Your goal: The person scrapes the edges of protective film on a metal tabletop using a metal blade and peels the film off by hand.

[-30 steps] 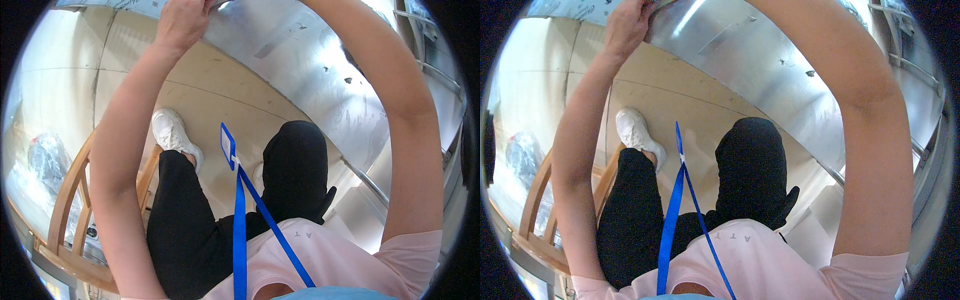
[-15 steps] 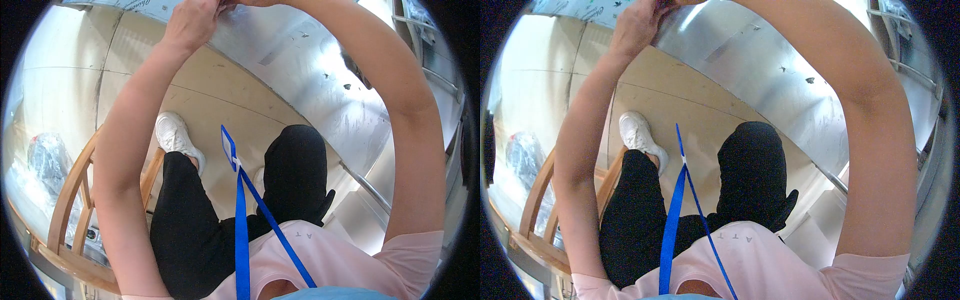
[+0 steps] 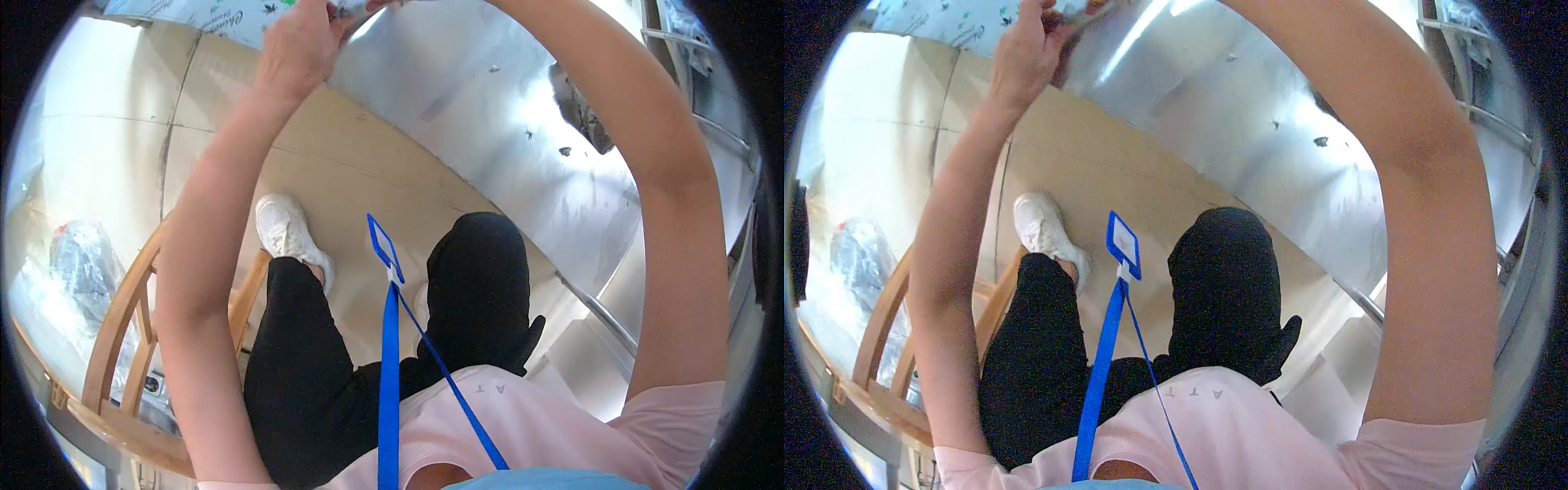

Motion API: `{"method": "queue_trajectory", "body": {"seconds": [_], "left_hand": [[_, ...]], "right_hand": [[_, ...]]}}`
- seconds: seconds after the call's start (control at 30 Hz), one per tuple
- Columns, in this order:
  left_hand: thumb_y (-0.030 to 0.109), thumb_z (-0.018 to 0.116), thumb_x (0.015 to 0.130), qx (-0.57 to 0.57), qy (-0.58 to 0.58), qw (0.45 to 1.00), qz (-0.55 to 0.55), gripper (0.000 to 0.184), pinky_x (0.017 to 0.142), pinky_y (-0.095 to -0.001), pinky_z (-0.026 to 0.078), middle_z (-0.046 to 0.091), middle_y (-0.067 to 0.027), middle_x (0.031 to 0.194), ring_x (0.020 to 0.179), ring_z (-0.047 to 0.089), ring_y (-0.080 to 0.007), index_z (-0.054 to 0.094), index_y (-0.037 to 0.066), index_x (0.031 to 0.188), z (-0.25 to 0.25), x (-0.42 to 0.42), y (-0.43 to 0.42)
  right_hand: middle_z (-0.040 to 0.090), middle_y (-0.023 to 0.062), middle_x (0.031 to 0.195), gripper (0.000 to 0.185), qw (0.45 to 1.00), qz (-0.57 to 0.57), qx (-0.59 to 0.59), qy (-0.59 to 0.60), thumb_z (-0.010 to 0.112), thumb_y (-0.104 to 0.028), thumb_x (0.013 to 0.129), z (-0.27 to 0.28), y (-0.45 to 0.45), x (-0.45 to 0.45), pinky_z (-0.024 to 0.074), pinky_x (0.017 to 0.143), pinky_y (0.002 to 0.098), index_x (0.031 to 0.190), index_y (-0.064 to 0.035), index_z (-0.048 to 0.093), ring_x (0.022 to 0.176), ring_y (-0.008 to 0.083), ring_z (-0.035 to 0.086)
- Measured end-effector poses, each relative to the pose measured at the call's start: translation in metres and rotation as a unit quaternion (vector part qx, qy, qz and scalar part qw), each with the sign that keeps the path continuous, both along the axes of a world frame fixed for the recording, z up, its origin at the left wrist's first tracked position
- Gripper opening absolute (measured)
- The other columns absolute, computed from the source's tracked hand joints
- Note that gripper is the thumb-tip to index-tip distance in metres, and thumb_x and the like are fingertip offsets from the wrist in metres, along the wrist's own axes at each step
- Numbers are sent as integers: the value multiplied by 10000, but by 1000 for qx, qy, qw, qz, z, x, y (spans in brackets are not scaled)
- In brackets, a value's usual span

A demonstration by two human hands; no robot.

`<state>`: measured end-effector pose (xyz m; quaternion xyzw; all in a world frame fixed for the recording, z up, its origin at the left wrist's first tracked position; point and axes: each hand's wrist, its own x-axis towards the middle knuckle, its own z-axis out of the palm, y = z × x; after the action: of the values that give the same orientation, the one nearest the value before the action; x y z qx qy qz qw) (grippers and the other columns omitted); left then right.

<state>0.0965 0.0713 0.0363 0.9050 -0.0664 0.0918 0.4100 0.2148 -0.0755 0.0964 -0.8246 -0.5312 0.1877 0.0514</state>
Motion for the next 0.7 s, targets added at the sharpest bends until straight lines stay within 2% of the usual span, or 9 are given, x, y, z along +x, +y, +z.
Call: {"method": "queue_trajectory", "body": {"seconds": [0.07,0.1,0.13,0.17,0.2,0.23,0.4,0.6,0.7], "left_hand": [[236,599,818,-3,-28,1000,-12,375,756,-398,441,560,-187,944,858,544,-353,478,-7,1076,-12,-2,-2],[248,604,816,9,-69,997,-23,404,753,-402,442,558,-197,947,849,545,-359,463,-16,1089,-16,-4,-4],[259,609,814,22,-110,993,-32,435,751,-406,443,557,-206,949,841,546,-365,448,-25,1101,-15,-3,-5],[276,624,801,48,-106,993,-36,442,743,-401,445,556,-202,931,846,545,-361,454,-39,1060,-9,-3,-4],[278,623,800,72,-105,991,-51,429,739,-404,445,556,-198,925,847,544,-361,457,-33,1045,-6,0,-6],[279,621,799,98,-102,988,-65,415,736,-408,444,556,-193,920,848,543,-361,460,-26,1030,-5,2,-9],[200,591,798,104,-44,990,-82,214,684,-437,449,572,-166,815,810,559,-353,500,42,910,-4,19,-7],[145,578,798,109,-86,989,-42,145,631,-430,459,590,-135,796,760,572,-348,517,55,893,5,18,-5],[142,587,790,93,-88,992,-23,141,608,-422,462,597,-125,794,732,581,-340,520,58,882,4,18,-3]], "right_hand": [[600,192,932,353,1000,4,-10,-4,675,-248,685,1,-3,3,450,763,414,934,-10,597,914,337,568],[600,196,933,383,997,-20,-77,-6,687,-288,667,1,-3,-3,450,765,419,912,-8,596,919,335,569],[611,198,872,318,999,-29,1,-17,672,-245,667,-16,-10,-4,461,737,421,863,-3,606,866,347,582],[615,198,832,265,998,-22,-52,-18,653,-215,676,-12,-4,-7,467,714,418,831,-4,615,823,350,589],[618,198,792,215,994,-17,-103,-18,635,-186,685,-9,1,-11,473,690,415,800,-5,623,781,353,595],[615,198,734,152,999,17,-27,12,596,-150,705,-20,-8,-8,479,654,403,745,-7,630,713,351,598],[615,197,738,124,998,22,-57,-22,573,-113,698,-17,-3,-1,480,649,396,720,-8,634,715,338,604],[626,165,724,106,987,79,-91,-103,582,-123,685,-3,10,8,485,637,385,689,-40,648,707,319,613],[628,143,703,101,990,92,-64,-86,593,-136,687,4,15,5,482,623,379,673,-57,655,681,308,609]]}}
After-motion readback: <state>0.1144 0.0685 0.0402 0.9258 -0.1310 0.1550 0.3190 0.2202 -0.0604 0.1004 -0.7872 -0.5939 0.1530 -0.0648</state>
